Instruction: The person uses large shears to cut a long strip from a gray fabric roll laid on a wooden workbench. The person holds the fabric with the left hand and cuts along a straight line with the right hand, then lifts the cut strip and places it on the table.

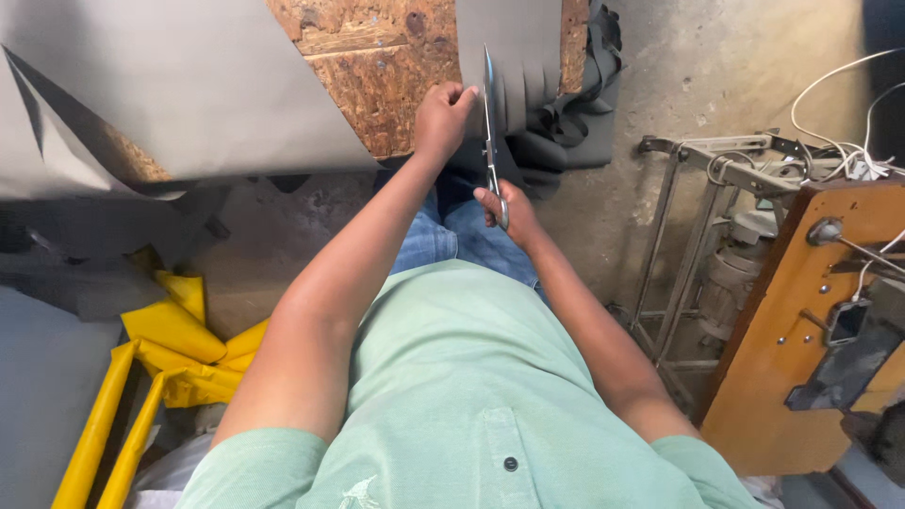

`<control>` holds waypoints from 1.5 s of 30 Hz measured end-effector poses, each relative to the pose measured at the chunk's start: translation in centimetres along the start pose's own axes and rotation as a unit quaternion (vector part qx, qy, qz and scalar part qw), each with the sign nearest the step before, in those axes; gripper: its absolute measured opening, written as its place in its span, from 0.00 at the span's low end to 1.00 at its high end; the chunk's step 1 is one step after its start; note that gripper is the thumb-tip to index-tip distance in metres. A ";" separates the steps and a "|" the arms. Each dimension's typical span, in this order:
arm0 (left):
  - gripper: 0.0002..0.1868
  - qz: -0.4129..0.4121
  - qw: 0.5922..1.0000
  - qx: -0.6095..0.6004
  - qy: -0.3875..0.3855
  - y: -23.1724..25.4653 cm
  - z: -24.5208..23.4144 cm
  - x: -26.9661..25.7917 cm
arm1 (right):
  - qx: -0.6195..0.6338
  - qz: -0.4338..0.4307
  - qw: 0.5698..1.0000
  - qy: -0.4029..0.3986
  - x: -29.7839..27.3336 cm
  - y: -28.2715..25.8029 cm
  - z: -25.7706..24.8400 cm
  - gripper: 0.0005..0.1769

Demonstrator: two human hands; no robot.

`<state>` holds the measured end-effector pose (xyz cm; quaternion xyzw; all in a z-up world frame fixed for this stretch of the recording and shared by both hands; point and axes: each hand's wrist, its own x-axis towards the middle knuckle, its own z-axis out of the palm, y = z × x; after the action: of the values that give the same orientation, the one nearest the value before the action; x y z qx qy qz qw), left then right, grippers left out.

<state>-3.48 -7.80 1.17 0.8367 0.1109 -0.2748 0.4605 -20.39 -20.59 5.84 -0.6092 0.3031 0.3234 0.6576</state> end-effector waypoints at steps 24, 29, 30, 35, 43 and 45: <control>0.14 -0.151 0.957 -0.232 -0.085 -3.2 -1.9 -2.1 | -0.071 -0.023 0.994 0.084 1.7 1.7 4.5 0.22; 0.13 -0.126 0.965 -0.215 -0.087 -4.2 -1.6 -1.7 | -0.099 -0.007 0.989 0.108 1.6 1.4 4.8 0.24; 0.13 -0.123 0.966 -0.211 -0.087 -4.3 -1.6 -1.6 | -0.118 -0.006 0.987 0.112 1.6 1.2 4.8 0.26; 0.13 -0.126 0.965 -0.214 -0.086 -4.6 -1.6 -1.4 | -0.140 -0.004 0.983 0.122 0.9 0.2 5.1 0.26; 0.13 -0.130 0.966 -0.200 -0.096 -4.2 -2.2 -1.3 | -0.163 -0.034 0.976 0.137 0.9 0.5 5.5 0.25; 0.13 -0.138 0.966 -0.196 -0.097 -3.7 -2.6 -1.4 | -0.150 -0.014 0.979 0.136 0.7 -0.2 5.6 0.26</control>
<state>-5.35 -3.55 0.45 0.6759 0.2317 -0.3883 0.5819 -19.75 -14.96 5.83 -0.7435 0.3291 0.2695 0.5159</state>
